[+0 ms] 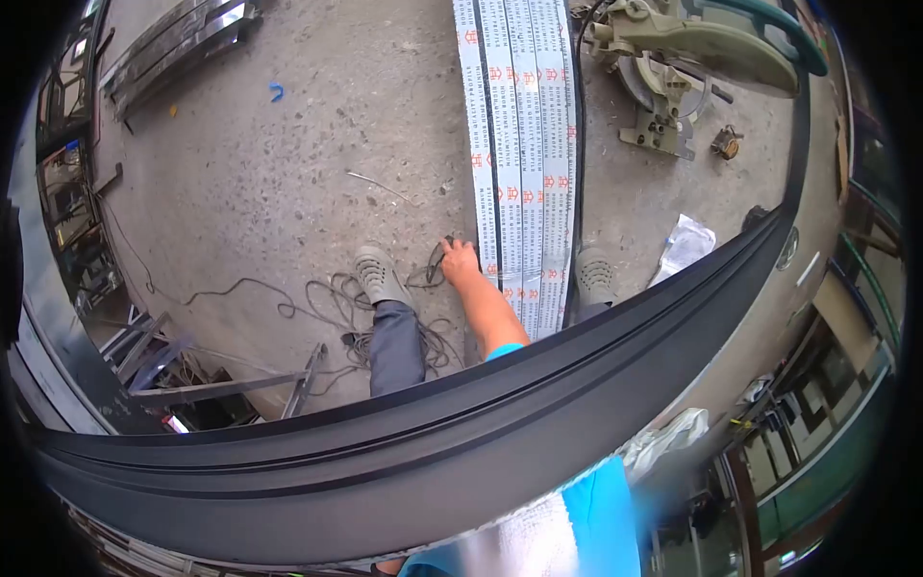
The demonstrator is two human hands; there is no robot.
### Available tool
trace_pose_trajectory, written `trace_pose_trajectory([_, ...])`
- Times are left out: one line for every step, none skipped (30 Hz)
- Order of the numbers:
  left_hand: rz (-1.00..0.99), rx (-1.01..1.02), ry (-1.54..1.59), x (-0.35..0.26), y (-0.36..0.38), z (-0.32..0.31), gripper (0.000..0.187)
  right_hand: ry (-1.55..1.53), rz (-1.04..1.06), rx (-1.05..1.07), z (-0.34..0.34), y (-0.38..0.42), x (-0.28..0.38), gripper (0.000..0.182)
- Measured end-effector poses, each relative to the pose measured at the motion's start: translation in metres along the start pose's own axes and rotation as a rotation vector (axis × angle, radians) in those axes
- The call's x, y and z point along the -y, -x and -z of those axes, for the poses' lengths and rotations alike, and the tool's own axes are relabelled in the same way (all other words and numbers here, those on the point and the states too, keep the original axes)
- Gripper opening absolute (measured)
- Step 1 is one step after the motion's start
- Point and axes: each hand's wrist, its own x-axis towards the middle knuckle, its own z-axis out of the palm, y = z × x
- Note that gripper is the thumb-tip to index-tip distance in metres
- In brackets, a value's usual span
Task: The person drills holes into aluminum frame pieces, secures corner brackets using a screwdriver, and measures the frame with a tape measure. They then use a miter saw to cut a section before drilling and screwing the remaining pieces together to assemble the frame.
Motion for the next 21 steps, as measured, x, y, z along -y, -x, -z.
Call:
trace_pose_trajectory([0.031,0.001,0.028,0.0,-0.001,0.006,0.052,0.002,-0.027,0.007,-0.011,-0.007,0.001,0.03])
trace_pose_trajectory([0.051,0.001,0.056,0.001,-0.001,0.004,0.051,-0.026,-0.014,-0.015,-0.012,-0.004,0.002,0.03])
trace_pose_trajectory([0.062,0.0,0.087,0.0,0.0,0.004,0.05,-0.052,-0.003,-0.034,-0.011,0.005,0.001,0.03])
trace_pose_trajectory([0.066,-0.001,0.122,0.004,0.001,0.003,0.05,-0.069,0.003,-0.054,-0.008,0.017,-0.004,0.03])
trace_pose_trajectory([0.058,-0.005,0.151,0.005,0.001,0.002,0.049,-0.16,0.03,-0.162,-0.01,0.028,-0.006,0.025])
trace_pose_trajectory([0.04,-0.009,0.178,0.006,0.0,0.001,0.048,-0.286,0.031,-0.233,-0.009,0.042,-0.012,0.025])
trace_pose_trajectory([0.032,-0.023,0.203,0.004,-0.001,-0.003,0.045,-0.408,0.042,-0.301,-0.005,0.059,-0.017,0.025])
trace_pose_trajectory([0.03,0.009,0.196,0.005,-0.004,0.0,0.045,-0.525,0.085,-0.366,-0.001,0.073,-0.018,0.026])
trace_pose_trajectory([0.04,0.045,0.177,0.004,-0.007,0.0,0.045,-0.602,0.04,-0.488,-0.006,0.083,-0.021,0.032])
trace_pose_trajectory([0.029,0.061,0.173,0.004,-0.009,0.002,0.045,-0.633,0.058,-0.572,0.022,0.116,-0.024,0.03])
trace_pose_trajectory([0.046,0.099,0.187,0.008,-0.014,0.006,0.043,-0.64,0.114,-0.577,0.031,0.136,-0.03,0.031])
trace_pose_trajectory([0.056,0.137,0.209,0.013,-0.014,0.011,0.041,-0.62,0.16,-0.524,0.039,0.162,-0.031,0.032])
trace_pose_trajectory([0.01,0.126,0.238,0.017,-0.012,0.007,0.04,-0.583,0.208,-0.478,0.05,0.191,-0.033,0.034])
trace_pose_trajectory([-0.029,0.123,0.262,0.017,-0.008,0.002,0.04,-0.543,0.268,-0.439,0.061,0.217,-0.035,0.036])
trace_pose_trajectory([-0.076,0.115,0.288,0.021,-0.005,-0.001,0.04,-0.569,0.301,-0.456,0.069,0.242,-0.031,0.035])
trace_pose_trajectory([-0.116,0.118,0.304,0.023,-0.002,-0.003,0.039,-0.581,0.469,-0.537,0.073,0.264,-0.03,0.029])
trace_pose_trajectory([-0.14,0.124,0.306,0.018,0.004,-0.006,0.039,-0.651,0.468,-0.396,0.109,0.293,-0.015,0.028])
trace_pose_trajectory([-0.173,0.115,0.325,0.02,0.01,-0.011,0.04,-0.697,0.445,-0.252,0.148,0.341,0.002,0.028])
trace_pose_trajectory([-0.21,0.107,0.341,0.02,0.015,-0.014,0.041,-0.671,0.548,-0.258,0.181,0.373,0.018,0.028])
trace_pose_trajectory([-0.241,0.097,0.351,0.016,0.024,-0.015,0.042,-0.652,0.648,-0.258,0.211,0.403,0.032,0.028])
trace_pose_trajectory([-0.304,0.078,0.363,0.012,0.038,-0.016,0.046,-0.64,0.682,-0.202,0.251,0.438,0.051,0.03])
